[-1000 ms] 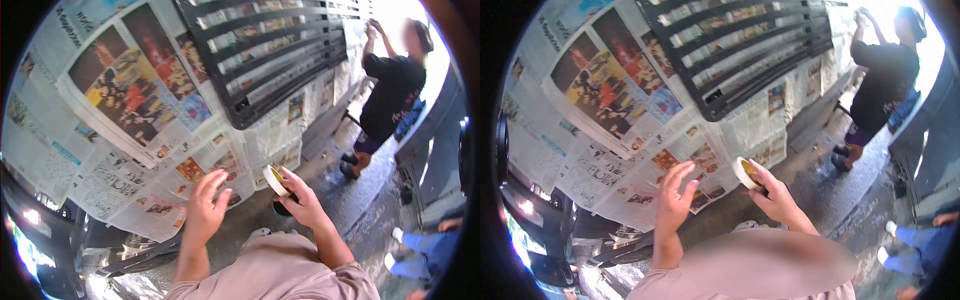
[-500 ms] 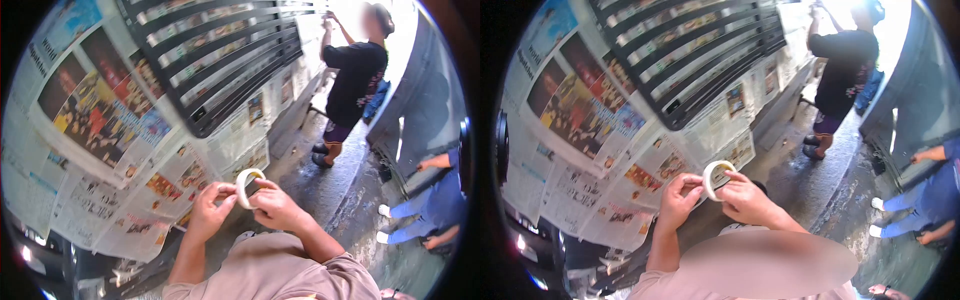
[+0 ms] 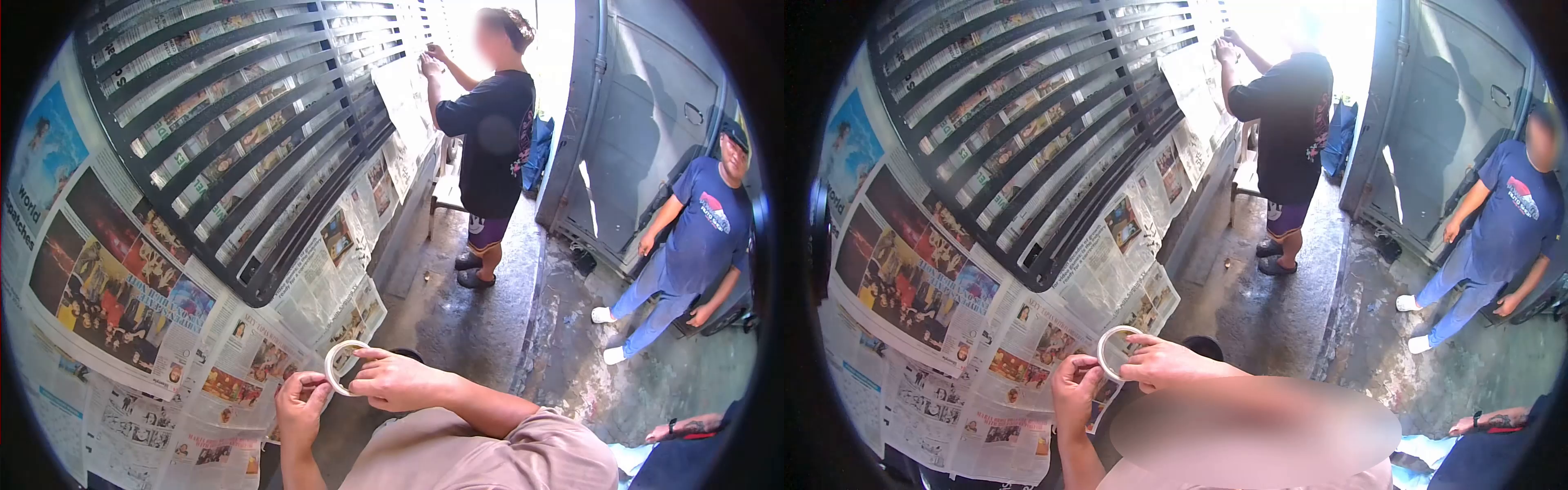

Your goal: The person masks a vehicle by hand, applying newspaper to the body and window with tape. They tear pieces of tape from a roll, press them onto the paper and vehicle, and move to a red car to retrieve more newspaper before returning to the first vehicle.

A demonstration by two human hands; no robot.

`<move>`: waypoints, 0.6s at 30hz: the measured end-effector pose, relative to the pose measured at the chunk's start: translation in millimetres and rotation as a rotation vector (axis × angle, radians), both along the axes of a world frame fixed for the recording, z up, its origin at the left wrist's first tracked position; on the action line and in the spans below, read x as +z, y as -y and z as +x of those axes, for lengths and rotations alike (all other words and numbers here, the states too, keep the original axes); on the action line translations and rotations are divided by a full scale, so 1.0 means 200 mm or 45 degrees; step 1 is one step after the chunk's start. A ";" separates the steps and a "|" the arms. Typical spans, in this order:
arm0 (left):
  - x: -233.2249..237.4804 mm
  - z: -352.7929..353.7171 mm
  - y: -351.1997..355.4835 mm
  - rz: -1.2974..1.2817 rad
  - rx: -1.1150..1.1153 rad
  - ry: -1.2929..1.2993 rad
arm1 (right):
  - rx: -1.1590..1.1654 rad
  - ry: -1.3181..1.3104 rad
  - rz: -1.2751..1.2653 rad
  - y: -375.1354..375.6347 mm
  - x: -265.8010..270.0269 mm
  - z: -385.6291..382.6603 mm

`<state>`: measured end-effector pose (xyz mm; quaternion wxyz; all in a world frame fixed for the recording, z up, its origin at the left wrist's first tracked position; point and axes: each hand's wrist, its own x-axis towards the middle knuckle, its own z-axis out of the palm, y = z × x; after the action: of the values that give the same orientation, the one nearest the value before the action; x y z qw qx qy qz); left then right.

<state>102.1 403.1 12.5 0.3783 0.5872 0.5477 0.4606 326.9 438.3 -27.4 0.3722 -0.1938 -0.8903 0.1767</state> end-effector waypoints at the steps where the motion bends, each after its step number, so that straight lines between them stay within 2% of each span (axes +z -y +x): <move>1: 0.00 0.00 0.00 0.015 -0.001 -0.031 | -0.007 -0.011 0.010 0.00 0.00 0.00; 6: -0.07 -0.05 0.00 0.008 -0.035 -0.129 | -0.032 0.082 0.023 0.00 0.00 0.00; 9: -0.10 -0.02 0.00 -0.074 0.084 0.037 | -0.030 0.090 0.040 -0.01 0.01 0.00; 16: -0.10 -0.11 0.02 -0.178 -0.079 -0.238 | 0.103 0.169 -0.016 0.00 0.01 0.01; 18: -0.13 -0.12 0.02 -0.103 -0.077 -0.288 | 0.141 0.157 -0.032 0.00 -0.01 -0.01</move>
<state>78.5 399.2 -13.3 0.3515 0.6359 0.5870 0.3572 325.4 439.0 -29.5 0.3040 -0.1595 -0.9186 0.1956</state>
